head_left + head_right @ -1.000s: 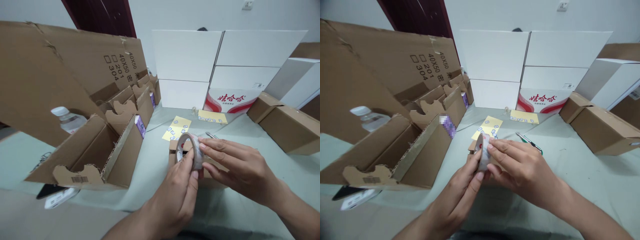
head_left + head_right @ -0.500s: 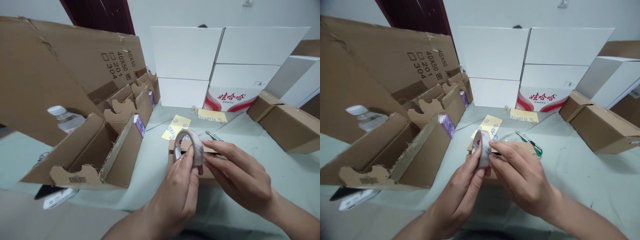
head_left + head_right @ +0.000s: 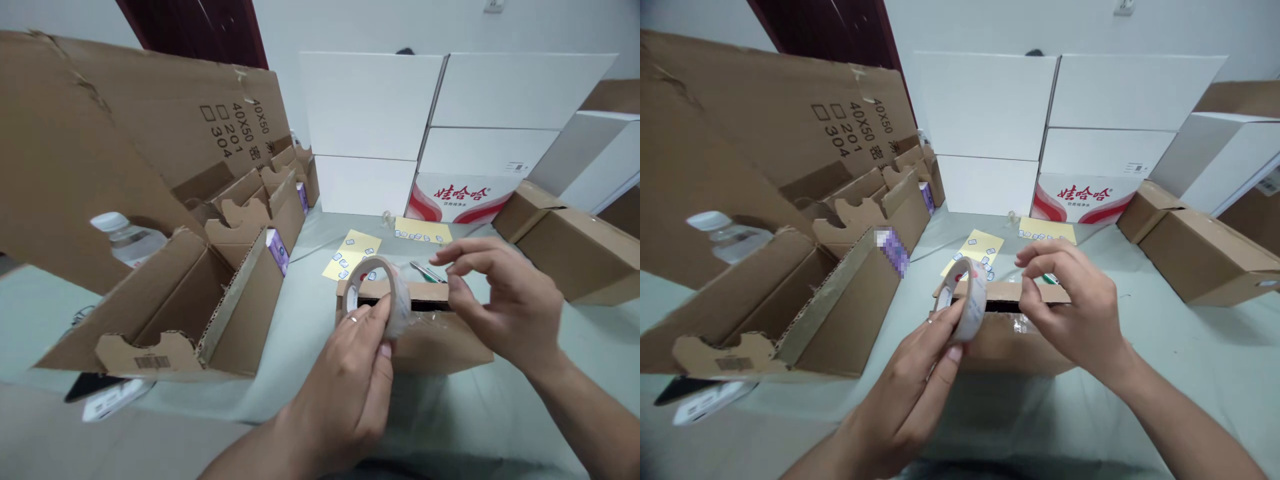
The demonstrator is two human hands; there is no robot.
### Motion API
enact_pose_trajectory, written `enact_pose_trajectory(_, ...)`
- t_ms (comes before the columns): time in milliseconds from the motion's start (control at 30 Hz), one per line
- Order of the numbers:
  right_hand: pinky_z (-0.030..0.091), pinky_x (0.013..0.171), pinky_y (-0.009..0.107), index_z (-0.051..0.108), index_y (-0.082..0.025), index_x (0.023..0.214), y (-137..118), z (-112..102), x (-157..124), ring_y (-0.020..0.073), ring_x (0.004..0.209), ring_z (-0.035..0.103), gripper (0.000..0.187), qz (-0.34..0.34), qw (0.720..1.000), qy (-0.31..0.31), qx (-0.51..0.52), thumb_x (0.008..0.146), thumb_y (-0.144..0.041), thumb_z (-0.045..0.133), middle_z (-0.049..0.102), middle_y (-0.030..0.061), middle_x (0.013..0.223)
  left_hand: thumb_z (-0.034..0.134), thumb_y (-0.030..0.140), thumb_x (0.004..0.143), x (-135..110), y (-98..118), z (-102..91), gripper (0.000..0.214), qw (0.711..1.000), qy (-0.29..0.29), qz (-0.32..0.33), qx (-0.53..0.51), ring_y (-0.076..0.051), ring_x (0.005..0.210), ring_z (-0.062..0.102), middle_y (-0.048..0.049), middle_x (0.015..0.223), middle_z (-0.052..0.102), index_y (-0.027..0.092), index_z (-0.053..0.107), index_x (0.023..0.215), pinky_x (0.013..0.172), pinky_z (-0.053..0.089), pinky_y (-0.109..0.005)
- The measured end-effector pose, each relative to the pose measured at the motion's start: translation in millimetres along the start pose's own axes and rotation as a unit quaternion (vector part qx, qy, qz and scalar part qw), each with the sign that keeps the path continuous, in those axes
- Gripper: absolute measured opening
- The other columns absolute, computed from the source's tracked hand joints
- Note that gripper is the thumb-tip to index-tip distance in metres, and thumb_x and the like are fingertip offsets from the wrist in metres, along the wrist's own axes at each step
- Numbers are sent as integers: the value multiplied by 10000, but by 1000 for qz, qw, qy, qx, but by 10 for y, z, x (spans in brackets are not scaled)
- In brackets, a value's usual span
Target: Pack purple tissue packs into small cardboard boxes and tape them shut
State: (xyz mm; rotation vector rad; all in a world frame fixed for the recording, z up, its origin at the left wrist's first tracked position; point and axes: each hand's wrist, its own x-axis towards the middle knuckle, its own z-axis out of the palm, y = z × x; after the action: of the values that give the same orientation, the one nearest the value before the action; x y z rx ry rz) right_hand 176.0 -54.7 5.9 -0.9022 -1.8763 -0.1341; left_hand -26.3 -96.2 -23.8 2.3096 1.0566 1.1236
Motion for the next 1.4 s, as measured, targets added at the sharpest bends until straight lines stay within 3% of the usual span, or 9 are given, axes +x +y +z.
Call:
enact_pose_trajectory(233, 616, 704, 304, 616, -210, 1199, 74, 3, -106, 169, 817, 707, 253, 151, 917, -135, 342, 1003, -270, 467, 700, 67, 989, 378, 140, 918, 36, -98, -17, 473, 999, 17, -7, 51, -290, 1202, 608, -187, 1282, 656, 51, 519, 1360, 1058, 476, -442)
enact_pose_trajectory(333, 612, 717, 290, 592, -231, 1249, 5, 28, -114, 157, 814, 691, 308, 144, 925, -149, 319, 946, -287, 598, 699, 52, 983, 364, 139, 919, 57, -80, -37, 472, 998, -5, -11, 54, -284, 1206, 603, -198, 1282, 653, 23, 515, 1351, 1072, 462, -439)
enact_pose_trajectory(433, 578, 648, 229, 641, -230, 1046, -48, 72, -72, 120, 721, 660, 208, 138, 952, -103, 252, 855, -208, 721, 690, 4, 855, 367, 129, 911, 76, -56, -39, 455, 998, -6, 0, 60, -280, 1177, 608, -197, 1257, 658, 31, 519, 1329, 1048, 472, -434)
enact_pose_trajectory(667, 565, 730, 257, 625, -208, 832, 74, 125, 54, 140, 835, 676, 83, 145, 955, -68, 251, 911, -190, 643, 701, 19, 865, 494, 80, 869, 215, -179, -108, 294, 986, 88, 81, 113, -216, 1005, 601, -110, 1037, 643, 149, 622, 1124, 923, 502, -350)
enact_pose_trajectory(800, 579, 737, 291, 621, -216, 850, 140, 113, 80, 163, 853, 696, 77, 188, 949, -6, 255, 918, -239, 649, 729, 28, 869, 496, 109, 892, 273, -308, -167, 231, 963, 140, 25, 231, -190, 741, 554, -53, 796, 581, 192, 700, 962, 652, 446, -281)
enact_pose_trajectory(933, 576, 666, 298, 613, -212, 794, 179, 109, -1, 177, 808, 702, 123, 201, 940, 39, 273, 886, -243, 689, 734, 41, 857, 462, 137, 881, 281, -342, -153, 311, 987, 50, -90, 127, -155, 617, 573, -11, 775, 671, 194, 633, 1134, 590, 413, -257)
enact_pose_trajectory(1100, 561, 652, 282, 612, -210, 745, 282, 145, -139, 170, 800, 691, 149, 199, 936, 4, 291, 866, -209, 699, 723, 32, 797, 421, 220, 861, 347, -341, -157, 248, 986, 55, -134, -77, -170, 771, 619, 1, 821, 664, 206, 611, 1019, 698, 456, -259)
enact_pose_trajectory(1233, 569, 825, 374, 632, -209, 742, 370, 186, -165, 177, 802, 687, 146, 176, 932, -48, 314, 865, -240, 703, 709, 25, 734, 474, 350, 935, 421, -352, -102, 188, 982, 110, -149, -34, -185, 894, 611, -6, 913, 676, 219, 608, 943, 813, 439, -285)
enact_pose_trajectory(1400, 563, 726, 316, 618, -208, 762, 421, 194, -266, 182, 836, 687, 122, 192, 936, -90, 280, 868, -193, 676, 705, 40, 799, 422, 210, 923, 370, -351, 86, 116, 981, 57, -183, 0, -183, 844, 617, -26, 904, 634, 215, 537, 935, 750, 442, -290)
